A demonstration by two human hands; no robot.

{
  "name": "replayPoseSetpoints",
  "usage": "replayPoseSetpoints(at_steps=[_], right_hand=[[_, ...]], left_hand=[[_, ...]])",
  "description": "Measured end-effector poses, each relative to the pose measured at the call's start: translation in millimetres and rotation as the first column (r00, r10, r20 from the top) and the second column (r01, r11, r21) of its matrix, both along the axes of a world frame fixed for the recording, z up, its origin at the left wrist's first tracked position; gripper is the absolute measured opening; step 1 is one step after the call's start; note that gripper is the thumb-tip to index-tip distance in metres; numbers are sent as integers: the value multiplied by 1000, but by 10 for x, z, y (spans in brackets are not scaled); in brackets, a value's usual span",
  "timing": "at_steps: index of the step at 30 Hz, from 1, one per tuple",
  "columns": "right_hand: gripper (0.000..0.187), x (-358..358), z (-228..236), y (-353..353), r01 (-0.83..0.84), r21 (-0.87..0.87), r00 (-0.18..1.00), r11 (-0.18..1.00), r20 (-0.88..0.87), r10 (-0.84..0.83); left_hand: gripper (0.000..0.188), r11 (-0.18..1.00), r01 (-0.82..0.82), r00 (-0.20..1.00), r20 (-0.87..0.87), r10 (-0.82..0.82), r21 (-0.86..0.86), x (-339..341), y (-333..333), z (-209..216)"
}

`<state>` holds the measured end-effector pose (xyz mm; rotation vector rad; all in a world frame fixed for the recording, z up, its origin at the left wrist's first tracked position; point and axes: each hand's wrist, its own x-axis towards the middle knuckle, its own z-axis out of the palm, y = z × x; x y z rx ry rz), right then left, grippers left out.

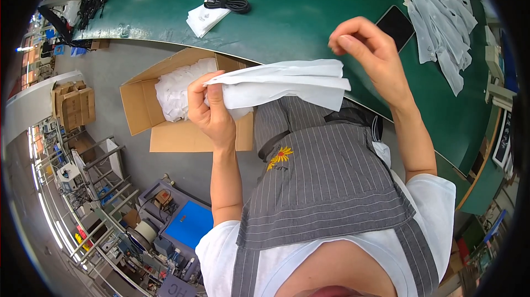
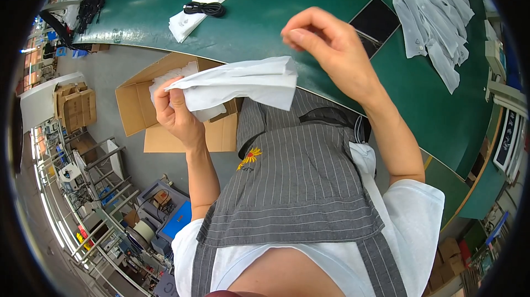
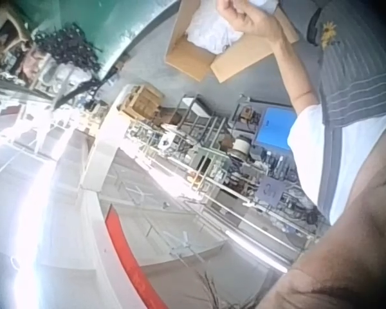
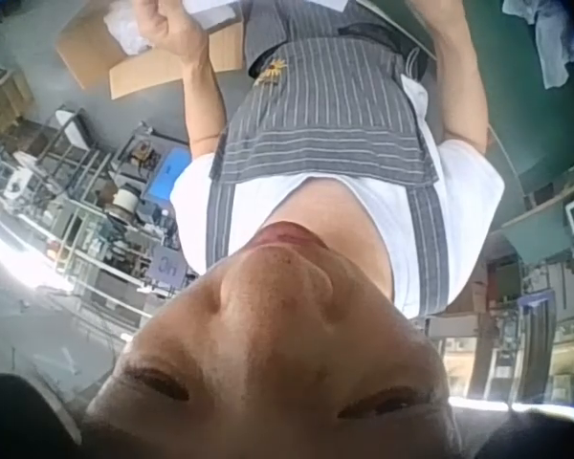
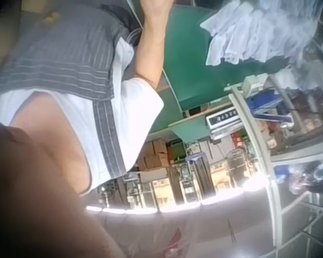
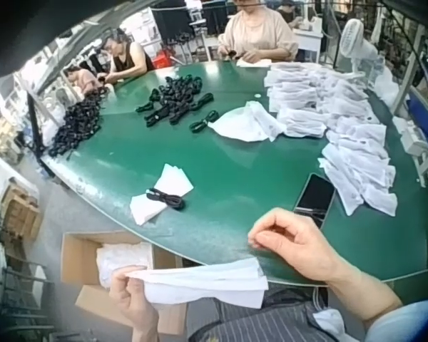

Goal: Counting, flattening, and stacking small white plastic bags at a factory workstation.

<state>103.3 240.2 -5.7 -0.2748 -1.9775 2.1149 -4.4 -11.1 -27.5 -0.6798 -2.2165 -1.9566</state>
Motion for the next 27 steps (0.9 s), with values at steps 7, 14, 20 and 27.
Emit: replayPoseSetpoints(at_steps=[7,14,20,27], right_hand=[[28,72,192,-113,-62,446,986,893,-109,123],[16,-92,9,-156,57,234,995,971,-90,-37],[22,-6,-60,-169,213,-24,968,977,-134,-214],[16,33,-178,-252,-73,10,997,997,33,73]], left_hand=[[16,999,-13,997,75,9,52,21,-14,-88],[14,995,75,980,182,-85,58,126,29,-115],[14,982,-77,964,264,29,171,91,33,-162],[15,983,-60,975,223,20,172,63,104,-167]])
